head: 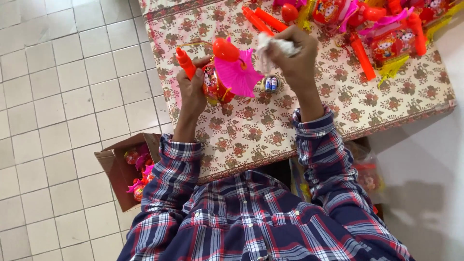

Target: Assembling and packing decorative lanterns by joining plastic parts and applying adhesive.

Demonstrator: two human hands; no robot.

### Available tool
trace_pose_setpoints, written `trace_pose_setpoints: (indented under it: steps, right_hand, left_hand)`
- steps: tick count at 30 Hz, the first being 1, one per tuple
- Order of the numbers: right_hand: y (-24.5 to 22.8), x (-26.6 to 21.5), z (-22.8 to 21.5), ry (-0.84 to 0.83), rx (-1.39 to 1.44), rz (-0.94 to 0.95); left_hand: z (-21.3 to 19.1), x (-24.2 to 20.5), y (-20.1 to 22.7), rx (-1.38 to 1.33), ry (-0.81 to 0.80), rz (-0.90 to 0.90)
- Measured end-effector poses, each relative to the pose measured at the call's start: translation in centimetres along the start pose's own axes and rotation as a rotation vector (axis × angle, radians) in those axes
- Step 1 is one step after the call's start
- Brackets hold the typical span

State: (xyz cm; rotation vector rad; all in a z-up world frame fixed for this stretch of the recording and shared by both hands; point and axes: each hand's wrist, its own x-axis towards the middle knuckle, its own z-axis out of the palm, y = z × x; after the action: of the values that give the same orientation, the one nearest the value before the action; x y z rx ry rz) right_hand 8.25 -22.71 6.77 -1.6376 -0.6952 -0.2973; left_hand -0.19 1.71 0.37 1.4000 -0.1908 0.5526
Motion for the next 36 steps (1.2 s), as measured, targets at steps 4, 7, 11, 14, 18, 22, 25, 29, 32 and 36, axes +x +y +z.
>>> trace_pose_setpoints:
  steps: [4, 7, 11, 14, 18, 22, 25, 29, 32, 36]
  right_hand:
    - [0.3, 0.0, -0.1, -0.027, 0.084, -0.091]
    - [-1.3, 0.2, 0.7, -0.315, 0.088, -0.082]
    - [-1.5, -0.1, 1.4, -0.302, 0.088, 0.099]
    - [-0.2, -0.3, 1.4, -0.253, 0.016, 0.121]
    - [-1.2, -0.1, 0.8, -0.173, 0.060, 0.017]
    - [-1.3, 0.3, 0.6, -0.338, 0.176, 0.005]
    - [-1.4, 0.2, 0.8, -0.336, 0.148, 0.182]
    - [-1.2, 0.2, 1.0, -0.278, 0.077, 0.151]
    - [-1.1, 0.4, 0.8, -0.246, 0.020, 0.111]
    - [-0.2, -0.1, 0.5, -0.058, -0.157, -0.024]
  left_hand:
    - [0.4, -0.2, 0.3, 0.084, -0.064, -0.044]
    - [0.3, -0.4, 0.3, 0.141, -0.132, -0.073]
    - [0.0, -0.4, 0.2, 0.080, -0.189, -0.051]
    - [0.4, -0.2, 0.2, 0.124, -0.190, -0.067]
    - [0.3, 0.0, -0.5, -0.171, -0.168, -0.196]
    - [0.5, 0.3, -0.1, 0.062, -0.095, -0.158]
    - [0.9, 0.4, 0.6, 0.153, -0.166, -0.208]
    - [1.4, 0.2, 2.1, -0.164, -0.460, -0.191]
    - [1.7, 0.4, 3.0, 0.002, -0.521, -0.178]
    - [1.4, 0.4, 2.4, -0.173, -0.489, -0.244]
